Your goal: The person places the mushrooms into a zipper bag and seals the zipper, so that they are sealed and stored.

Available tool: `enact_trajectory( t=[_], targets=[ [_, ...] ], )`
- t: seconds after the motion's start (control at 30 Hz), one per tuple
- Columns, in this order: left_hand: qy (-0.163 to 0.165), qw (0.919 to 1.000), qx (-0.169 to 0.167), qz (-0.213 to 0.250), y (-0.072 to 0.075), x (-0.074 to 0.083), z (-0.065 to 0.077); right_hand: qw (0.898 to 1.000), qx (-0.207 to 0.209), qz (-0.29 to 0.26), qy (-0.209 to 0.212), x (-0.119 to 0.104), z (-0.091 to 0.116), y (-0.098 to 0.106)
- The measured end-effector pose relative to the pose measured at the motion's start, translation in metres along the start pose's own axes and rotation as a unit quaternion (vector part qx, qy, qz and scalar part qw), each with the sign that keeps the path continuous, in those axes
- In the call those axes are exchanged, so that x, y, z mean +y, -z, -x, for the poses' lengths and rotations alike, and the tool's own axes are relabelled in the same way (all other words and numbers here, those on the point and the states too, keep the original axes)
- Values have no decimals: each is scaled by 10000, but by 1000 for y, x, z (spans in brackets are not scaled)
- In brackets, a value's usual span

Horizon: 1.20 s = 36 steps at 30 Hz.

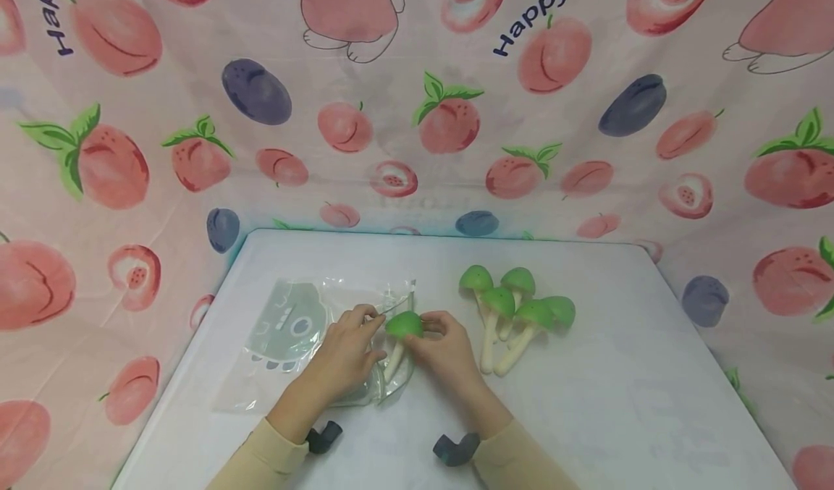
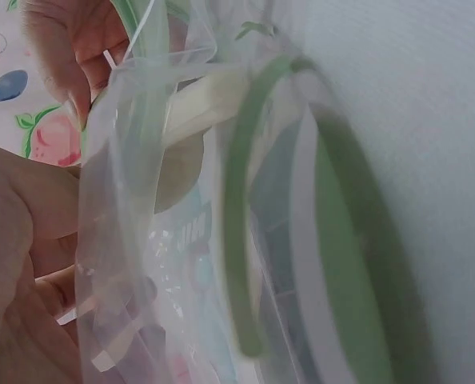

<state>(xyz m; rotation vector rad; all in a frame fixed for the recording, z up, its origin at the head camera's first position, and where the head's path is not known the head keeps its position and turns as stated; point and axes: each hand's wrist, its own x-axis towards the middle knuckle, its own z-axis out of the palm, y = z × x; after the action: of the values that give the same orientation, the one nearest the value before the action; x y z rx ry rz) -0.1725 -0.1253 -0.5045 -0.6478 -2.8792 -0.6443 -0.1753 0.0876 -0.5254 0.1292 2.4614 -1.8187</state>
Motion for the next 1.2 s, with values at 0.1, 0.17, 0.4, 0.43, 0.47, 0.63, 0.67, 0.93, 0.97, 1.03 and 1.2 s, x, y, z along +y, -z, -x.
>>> enact_trajectory(
  t=[0.1, 0.17, 0.4, 0.43, 0.47, 0.63, 0.67, 0.93, 0.97, 1.03, 1.2],
  targets=[
    [-25, 10000, 41, 44, 0, 0, 0, 9999, 11, 143, 50, 0, 1, -1],
    [-30, 10000, 46, 41, 0, 0, 0, 9999, -20, 133, 40, -1, 1, -3],
    [-139, 9998, 99, 47, -2, 0, -1, 9999, -46, 89, 76, 3, -3, -8],
    [-147, 9998, 110, 55, -2, 1, -1, 9999, -42, 88, 69, 3, -4, -9],
    [-152, 9998, 124, 67, -1, 1, 0, 9999, -34, 99, 43, 3, -5, -10],
    [-109, 9999, 74, 65, 1, 4, 0, 9999, -105, 4, -105, 3, -7, -13],
    [-110, 9999, 74, 62, 1, 4, 0, 9998, -139, -72, -137, 3, -7, -13],
    [-235, 9995, 186, 80, 6, 6, 0, 9978, -489, -393, -199, 3, -7, -12],
    [-241, 9995, 192, 93, 7, 6, 0, 9977, -542, -373, -182, 3, -7, -12],
    [-262, 9994, 211, 100, 8, 7, 0, 9972, -657, -336, -127, 3, -7, -11],
    [-326, 9991, 274, 51, 9, 7, -1, 9961, -858, -194, 2, 1, -8, -11]
  ],
)
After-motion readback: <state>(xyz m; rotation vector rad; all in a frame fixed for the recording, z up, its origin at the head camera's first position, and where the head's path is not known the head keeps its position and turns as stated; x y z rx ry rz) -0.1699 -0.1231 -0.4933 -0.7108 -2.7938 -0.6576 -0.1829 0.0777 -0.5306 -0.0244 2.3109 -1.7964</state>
